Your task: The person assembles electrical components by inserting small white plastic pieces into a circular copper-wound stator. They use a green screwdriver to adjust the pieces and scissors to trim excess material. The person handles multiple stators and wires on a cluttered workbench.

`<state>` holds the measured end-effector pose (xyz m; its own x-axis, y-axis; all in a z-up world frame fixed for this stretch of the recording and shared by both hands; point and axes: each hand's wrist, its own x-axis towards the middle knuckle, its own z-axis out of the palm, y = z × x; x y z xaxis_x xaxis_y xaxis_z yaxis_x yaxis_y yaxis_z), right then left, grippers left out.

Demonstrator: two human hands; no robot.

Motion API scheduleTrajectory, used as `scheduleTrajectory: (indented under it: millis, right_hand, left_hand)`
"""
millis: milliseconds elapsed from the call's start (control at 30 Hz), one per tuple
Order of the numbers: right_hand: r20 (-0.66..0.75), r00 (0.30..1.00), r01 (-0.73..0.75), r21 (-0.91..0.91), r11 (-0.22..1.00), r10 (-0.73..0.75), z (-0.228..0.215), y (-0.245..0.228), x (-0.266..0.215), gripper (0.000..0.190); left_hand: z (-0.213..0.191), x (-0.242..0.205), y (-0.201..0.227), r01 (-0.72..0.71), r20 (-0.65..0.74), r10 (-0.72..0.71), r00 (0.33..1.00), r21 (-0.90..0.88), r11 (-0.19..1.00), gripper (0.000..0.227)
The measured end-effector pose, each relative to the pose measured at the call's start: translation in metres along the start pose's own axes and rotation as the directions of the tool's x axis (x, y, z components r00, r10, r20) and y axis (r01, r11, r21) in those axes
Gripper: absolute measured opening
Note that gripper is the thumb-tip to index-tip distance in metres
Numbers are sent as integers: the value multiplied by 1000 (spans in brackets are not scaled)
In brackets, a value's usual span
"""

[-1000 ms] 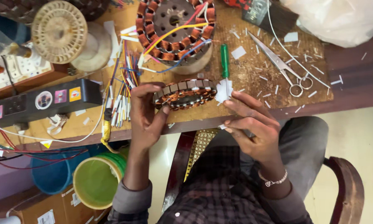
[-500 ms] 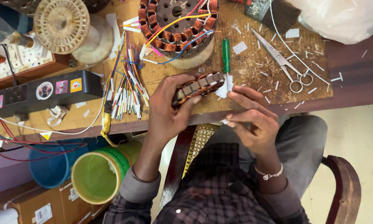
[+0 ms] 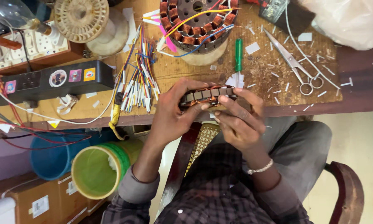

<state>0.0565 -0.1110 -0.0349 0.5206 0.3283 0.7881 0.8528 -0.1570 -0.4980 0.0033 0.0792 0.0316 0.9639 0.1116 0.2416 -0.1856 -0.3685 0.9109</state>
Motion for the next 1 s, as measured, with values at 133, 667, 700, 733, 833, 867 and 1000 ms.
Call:
scheduleTrajectory:
  millis: [133, 667, 700, 733, 833, 867, 1000]
  right_hand:
    - [-132, 991, 7, 16, 1000, -5, 16, 9, -7, 20]
    - [-264, 944, -143, 219, 965, 200, 33, 13, -14, 23]
    - [-238, 947, -159, 242, 957, 218, 33, 13, -13, 23]
    - [-212, 949, -176, 265, 948, 235, 34, 13, -12, 24]
    - [-187, 947, -198, 296, 934, 260, 37, 14, -7, 23]
    - [-186, 947, -201, 301, 932, 264, 38, 14, -5, 23]
    - [-131, 968, -186, 201, 962, 215, 36, 13, 1, 19]
  left_hand:
    - [6, 3, 8, -129, -24, 133, 991, 123, 984, 47]
    - [9, 8, 15, -142, 22, 141, 990, 215, 966, 49]
    - [9, 8, 15, -135, 13, 135, 991, 205, 969, 49]
    - [9, 8, 14, -116, -6, 119, 993, 196, 974, 49]
    - [8, 9, 12, -80, -48, 89, 995, 156, 985, 49]
    - [8, 9, 11, -79, -56, 87, 995, 135, 988, 49]
    - [10, 7, 7, -77, -116, 86, 990, 83, 994, 44]
